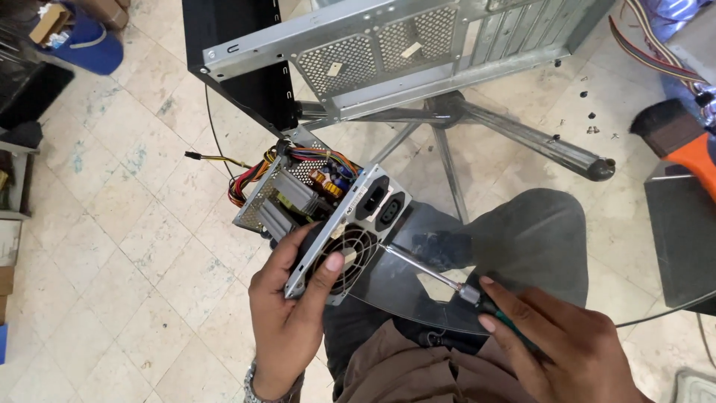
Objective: Disassembling and assembling a computer power supply unit using a screwdriver to remove and install screws.
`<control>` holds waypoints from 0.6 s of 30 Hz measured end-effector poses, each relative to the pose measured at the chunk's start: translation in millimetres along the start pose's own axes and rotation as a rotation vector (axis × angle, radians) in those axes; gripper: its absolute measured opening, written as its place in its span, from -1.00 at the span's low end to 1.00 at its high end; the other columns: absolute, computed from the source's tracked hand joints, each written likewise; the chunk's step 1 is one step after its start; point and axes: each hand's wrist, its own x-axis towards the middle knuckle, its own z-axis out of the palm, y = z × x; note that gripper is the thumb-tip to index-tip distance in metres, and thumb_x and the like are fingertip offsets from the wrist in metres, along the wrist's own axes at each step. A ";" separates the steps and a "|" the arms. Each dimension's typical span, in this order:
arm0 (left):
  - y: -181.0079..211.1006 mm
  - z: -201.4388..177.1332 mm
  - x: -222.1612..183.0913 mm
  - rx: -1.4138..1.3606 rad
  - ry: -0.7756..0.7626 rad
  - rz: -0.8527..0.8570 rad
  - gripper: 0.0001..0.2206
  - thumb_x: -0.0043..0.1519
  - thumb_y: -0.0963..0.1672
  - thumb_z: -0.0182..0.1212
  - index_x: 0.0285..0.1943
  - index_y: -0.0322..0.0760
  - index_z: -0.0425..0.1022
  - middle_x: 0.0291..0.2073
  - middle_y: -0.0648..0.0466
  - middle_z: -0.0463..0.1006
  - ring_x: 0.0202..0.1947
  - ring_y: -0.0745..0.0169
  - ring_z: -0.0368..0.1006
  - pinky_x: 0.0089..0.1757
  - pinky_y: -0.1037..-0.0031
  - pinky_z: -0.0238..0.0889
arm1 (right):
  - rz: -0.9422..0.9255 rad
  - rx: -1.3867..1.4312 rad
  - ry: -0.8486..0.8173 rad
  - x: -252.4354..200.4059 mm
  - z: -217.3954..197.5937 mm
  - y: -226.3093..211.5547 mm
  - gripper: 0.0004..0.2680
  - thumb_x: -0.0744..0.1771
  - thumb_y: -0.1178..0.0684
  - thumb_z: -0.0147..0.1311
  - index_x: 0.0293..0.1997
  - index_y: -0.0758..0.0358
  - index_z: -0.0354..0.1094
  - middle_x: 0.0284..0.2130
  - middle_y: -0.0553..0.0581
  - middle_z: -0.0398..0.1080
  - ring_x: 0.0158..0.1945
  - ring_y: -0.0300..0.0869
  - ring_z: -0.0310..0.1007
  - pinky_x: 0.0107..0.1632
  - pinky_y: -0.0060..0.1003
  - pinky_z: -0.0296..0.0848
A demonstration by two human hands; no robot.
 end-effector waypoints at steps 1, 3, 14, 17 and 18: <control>1.1 0.3 -0.1 -0.005 -0.005 0.012 -0.67 0.20 -0.09 0.31 0.12 -0.30 0.59 -0.17 0.11 0.73 -0.18 0.40 0.58 -0.10 0.56 0.46 | 0.034 0.002 -0.012 1.0 -2.0 -3.0 -0.70 0.25 0.04 0.26 0.11 0.09 0.53 -0.36 0.04 0.55 -0.57 -0.23 0.51 -0.45 -0.06 0.30; 0.6 0.3 -0.5 -0.012 -0.010 0.020 -0.67 0.21 -0.09 0.30 0.12 -0.31 0.58 -0.16 0.09 0.74 -0.16 0.39 0.60 -0.09 0.56 0.48 | 0.069 0.001 -0.028 1.4 -3.3 -3.7 -0.69 0.24 0.05 0.26 0.10 0.09 0.54 -0.35 0.06 0.56 -0.61 -0.24 0.51 -0.47 -0.04 0.26; -3.4 2.4 -2.7 -0.045 -0.049 0.082 -0.68 0.24 -0.09 0.28 0.13 -0.32 0.56 -0.25 0.14 0.71 -0.29 0.46 0.55 -0.21 0.61 0.44 | -0.014 -0.211 -0.081 1.9 -7.2 -5.3 -0.65 0.26 -0.04 0.26 0.17 0.03 0.49 -0.41 -0.02 0.53 -0.59 -0.26 0.49 -0.48 -0.14 0.42; -5.0 7.0 -5.0 -0.019 -0.069 0.095 -0.69 0.26 -0.08 0.25 0.14 -0.29 0.55 -0.33 0.17 0.68 -0.39 0.49 0.47 -0.32 0.62 0.41 | -0.176 -0.609 -0.069 -10.2 -6.4 1.7 -0.68 0.29 -0.15 0.25 0.16 -0.08 0.50 -0.17 -0.06 0.41 -0.50 -0.34 0.44 -0.40 -0.24 0.54; -6.7 7.8 -5.8 -0.020 -0.067 0.094 -0.69 0.26 -0.08 0.25 0.14 -0.29 0.55 -0.33 0.17 0.68 -0.39 0.49 0.47 -0.32 0.62 0.41 | -0.178 -0.610 -0.070 -13.1 -6.3 5.7 -0.68 0.29 -0.15 0.25 0.16 -0.08 0.50 -0.17 -0.06 0.41 -0.50 -0.34 0.44 -0.40 -0.24 0.54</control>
